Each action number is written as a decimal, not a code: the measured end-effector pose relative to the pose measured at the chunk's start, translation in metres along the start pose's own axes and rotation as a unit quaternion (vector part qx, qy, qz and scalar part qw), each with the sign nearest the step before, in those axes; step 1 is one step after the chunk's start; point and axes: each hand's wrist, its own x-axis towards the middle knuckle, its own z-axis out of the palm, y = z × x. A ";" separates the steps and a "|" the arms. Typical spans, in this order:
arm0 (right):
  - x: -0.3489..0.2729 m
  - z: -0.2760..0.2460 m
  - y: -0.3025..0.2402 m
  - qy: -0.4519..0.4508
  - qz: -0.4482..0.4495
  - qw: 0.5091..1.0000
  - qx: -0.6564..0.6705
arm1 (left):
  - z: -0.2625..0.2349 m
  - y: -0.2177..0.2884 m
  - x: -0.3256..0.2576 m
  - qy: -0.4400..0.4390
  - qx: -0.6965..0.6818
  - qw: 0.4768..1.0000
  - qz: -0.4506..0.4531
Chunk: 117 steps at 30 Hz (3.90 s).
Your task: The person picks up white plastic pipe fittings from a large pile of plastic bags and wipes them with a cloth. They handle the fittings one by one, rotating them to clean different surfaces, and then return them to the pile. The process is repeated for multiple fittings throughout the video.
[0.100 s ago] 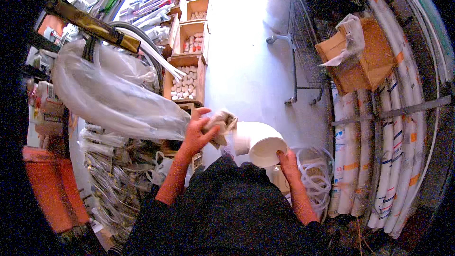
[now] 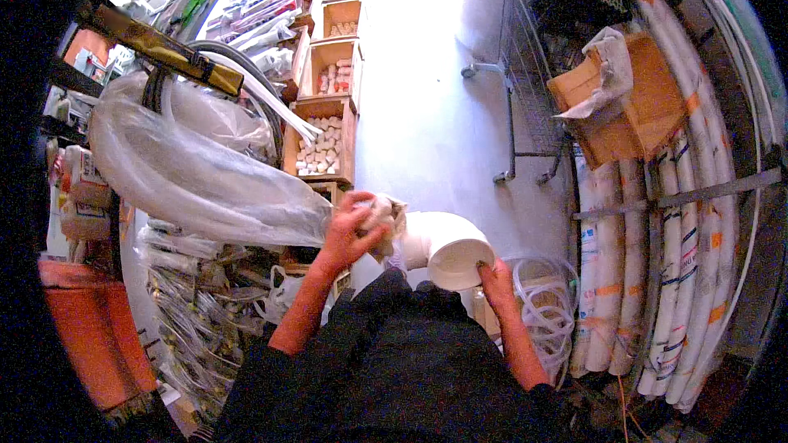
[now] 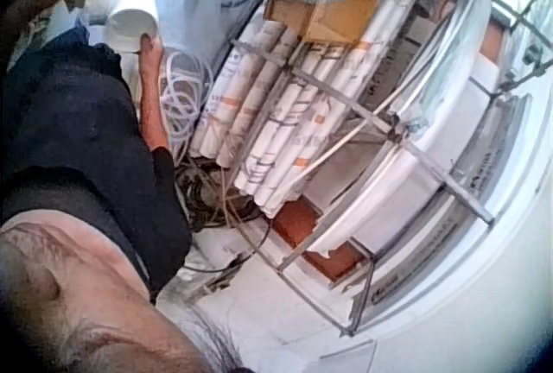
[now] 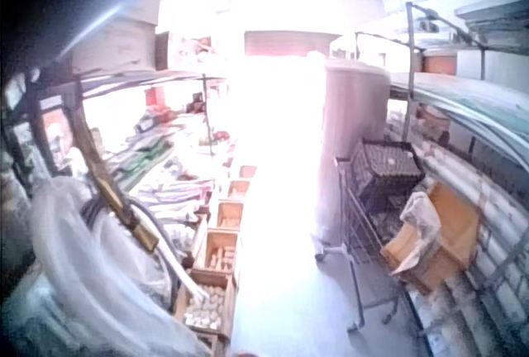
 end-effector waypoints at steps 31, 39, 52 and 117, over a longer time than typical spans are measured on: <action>0.249 -0.052 -0.160 -0.022 -0.064 0.994 0.088 | 0.089 -0.079 0.260 0.004 -0.541 0.831 -0.128; 0.304 -0.058 -0.186 -0.025 -0.025 0.996 0.078 | 0.105 -0.097 0.301 0.014 -0.708 0.646 -0.286; 0.404 -0.009 -0.250 0.029 -0.033 0.987 0.153 | 0.063 -0.188 0.419 0.033 -0.682 0.664 -0.304; 0.803 0.033 -0.549 0.160 -0.079 0.979 0.100 | -0.006 -0.339 0.853 -0.255 -0.353 0.857 -0.277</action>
